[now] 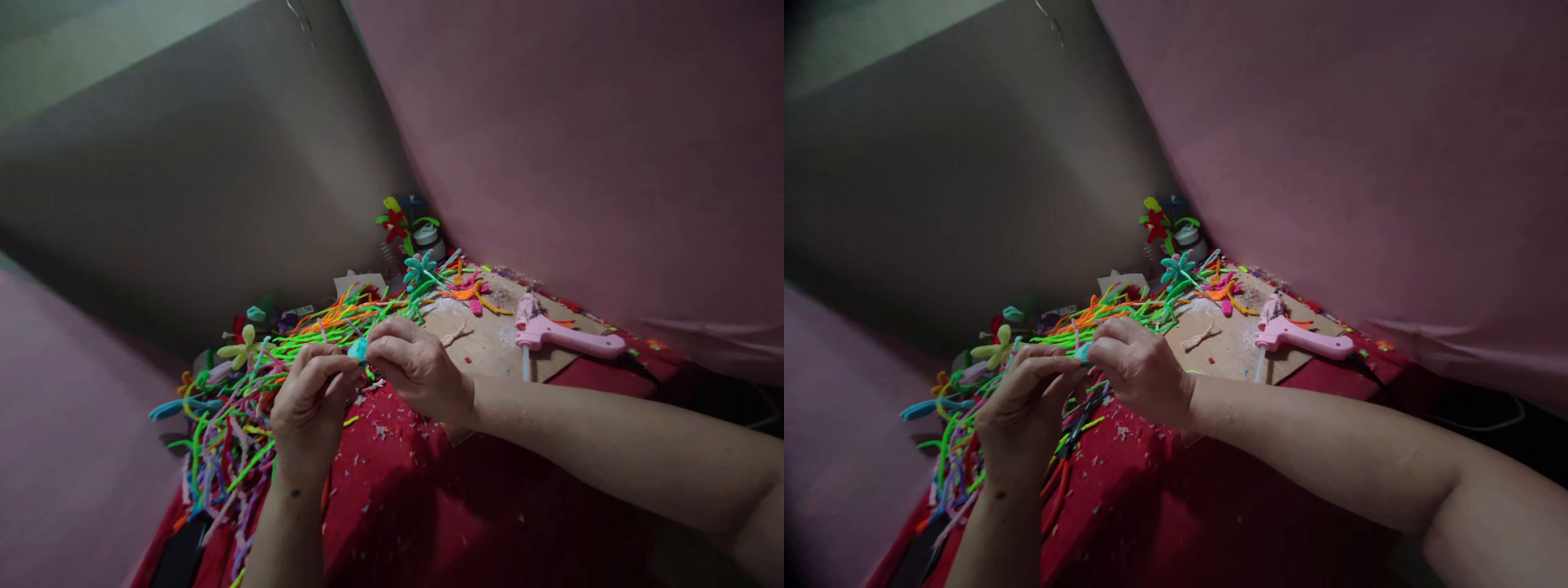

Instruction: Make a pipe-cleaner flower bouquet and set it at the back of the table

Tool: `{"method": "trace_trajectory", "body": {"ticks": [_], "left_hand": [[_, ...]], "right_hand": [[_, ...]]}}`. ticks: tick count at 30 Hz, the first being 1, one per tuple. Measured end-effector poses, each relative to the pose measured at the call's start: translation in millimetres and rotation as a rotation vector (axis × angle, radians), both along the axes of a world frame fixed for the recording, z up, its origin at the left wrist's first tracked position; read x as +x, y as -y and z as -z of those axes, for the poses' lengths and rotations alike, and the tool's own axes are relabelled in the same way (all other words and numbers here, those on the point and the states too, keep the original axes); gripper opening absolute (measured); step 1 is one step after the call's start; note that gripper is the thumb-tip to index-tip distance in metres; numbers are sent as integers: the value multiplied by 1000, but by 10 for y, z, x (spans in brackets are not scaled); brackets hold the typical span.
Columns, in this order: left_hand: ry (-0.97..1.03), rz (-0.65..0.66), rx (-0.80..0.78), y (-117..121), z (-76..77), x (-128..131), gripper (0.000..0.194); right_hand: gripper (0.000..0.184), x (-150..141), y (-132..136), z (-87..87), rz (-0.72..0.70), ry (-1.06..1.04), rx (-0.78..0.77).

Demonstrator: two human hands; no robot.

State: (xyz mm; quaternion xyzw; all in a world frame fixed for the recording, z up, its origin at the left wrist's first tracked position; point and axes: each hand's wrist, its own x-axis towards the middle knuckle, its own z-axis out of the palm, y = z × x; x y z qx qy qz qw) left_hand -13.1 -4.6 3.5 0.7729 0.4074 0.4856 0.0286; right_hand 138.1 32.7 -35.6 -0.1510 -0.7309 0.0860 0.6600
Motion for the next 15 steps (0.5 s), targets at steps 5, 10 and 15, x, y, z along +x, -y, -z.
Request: {"method": "trace_trajectory", "body": {"ticks": [5,10,15], "left_hand": [[-20,28,15,-11,-9,-14,14],[-13,36,19,-5,-9,-12,17],[32,38,10,14,-13,19,15]], "right_hand": [[17,8,-4,-11,-6,-12,5],[17,12,8,-21,-9,-14,14],[17,7,12,-24,7,-5,3]]}}
